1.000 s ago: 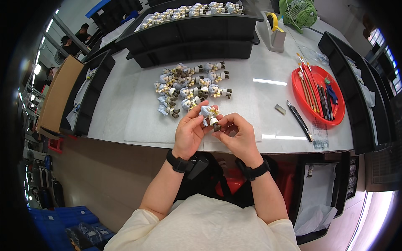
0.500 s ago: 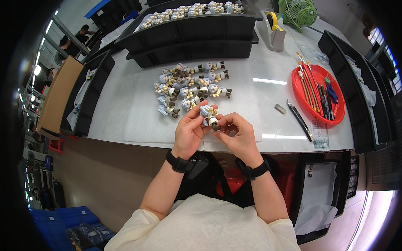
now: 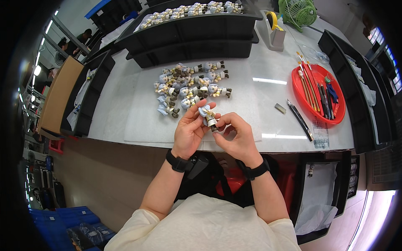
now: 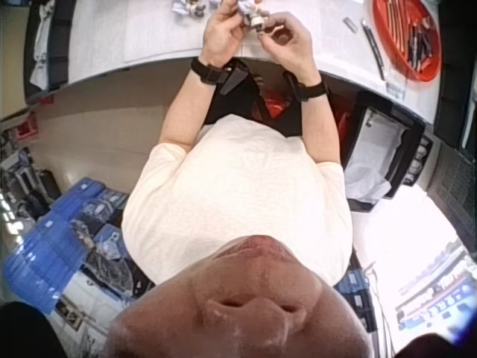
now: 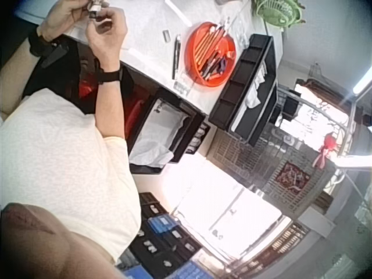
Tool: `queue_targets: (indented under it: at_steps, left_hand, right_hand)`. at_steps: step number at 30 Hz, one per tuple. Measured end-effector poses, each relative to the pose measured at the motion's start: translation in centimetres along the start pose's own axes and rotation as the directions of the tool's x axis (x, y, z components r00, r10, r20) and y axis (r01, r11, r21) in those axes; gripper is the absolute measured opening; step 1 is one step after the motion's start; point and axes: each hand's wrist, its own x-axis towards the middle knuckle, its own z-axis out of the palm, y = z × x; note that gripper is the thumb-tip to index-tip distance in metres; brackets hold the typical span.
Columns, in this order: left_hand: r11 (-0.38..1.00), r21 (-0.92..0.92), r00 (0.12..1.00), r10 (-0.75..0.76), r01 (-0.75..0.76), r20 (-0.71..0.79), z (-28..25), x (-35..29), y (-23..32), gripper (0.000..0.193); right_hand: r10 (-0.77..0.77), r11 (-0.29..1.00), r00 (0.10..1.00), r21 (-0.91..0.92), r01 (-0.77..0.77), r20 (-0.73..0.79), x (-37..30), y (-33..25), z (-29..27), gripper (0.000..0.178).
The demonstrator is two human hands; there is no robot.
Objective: Assembling small plastic figurines by attaching heads, limbs, and accessories.
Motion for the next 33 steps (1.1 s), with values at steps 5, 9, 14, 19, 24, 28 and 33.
queue_targets:
  at_steps: [5, 9, 14, 19, 24, 28, 33]
  left_hand:
    - [1.0, -0.016, 1.0, 0.017, -0.017, 0.003, 0.1, 0.0, 0.2, 0.036]
    - [1.0, -0.025, 1.0, 0.011, -0.012, -0.006, 0.2, 0.1, 0.1, 0.034]
    - [1.0, 0.001, 0.999, -0.017, 0.017, -0.046, 0.5, -0.1, 0.4, 0.034]
    - [1.0, 0.009, 0.998, -0.014, 0.015, -0.057, 0.5, 0.0, 0.2, 0.035]
    - [1.0, 0.002, 0.999, -0.011, 0.011, -0.049, 0.6, 0.0, 0.2, 0.035]
    - [1.0, -0.013, 1.0, 0.019, -0.019, -0.022, 0.2, 0.1, 0.1, 0.033]
    - [0.997, 0.053, 0.999, 0.054, -0.054, 0.009, -0.3, 0.0, -0.1, 0.034]
  right_hand:
    - [-0.019, 1.0, 1.0, 0.007, 0.019, 0.005, 0.2, -0.4, 0.2, 0.024]
    - [-0.054, 0.998, 0.997, -0.011, 0.054, 0.048, 0.0, 0.2, -0.1, 0.03]
    - [-0.028, 0.999, 1.0, 0.035, 0.028, -0.004, 0.1, 0.4, 0.0, 0.024]
    - [0.035, 0.996, 0.999, 0.083, -0.033, -0.021, 0.0, 0.4, 0.1, 0.021]
    - [0.04, 0.996, 0.999, 0.078, -0.039, -0.022, 0.0, 0.6, 0.0, 0.021]
    - [0.016, 0.999, 1.0, 0.044, -0.015, -0.022, 0.2, 0.2, 0.1, 0.02]
    - [0.228, 0.944, 0.974, 0.249, -0.218, -0.01, 0.3, -0.3, 0.0, 0.013]
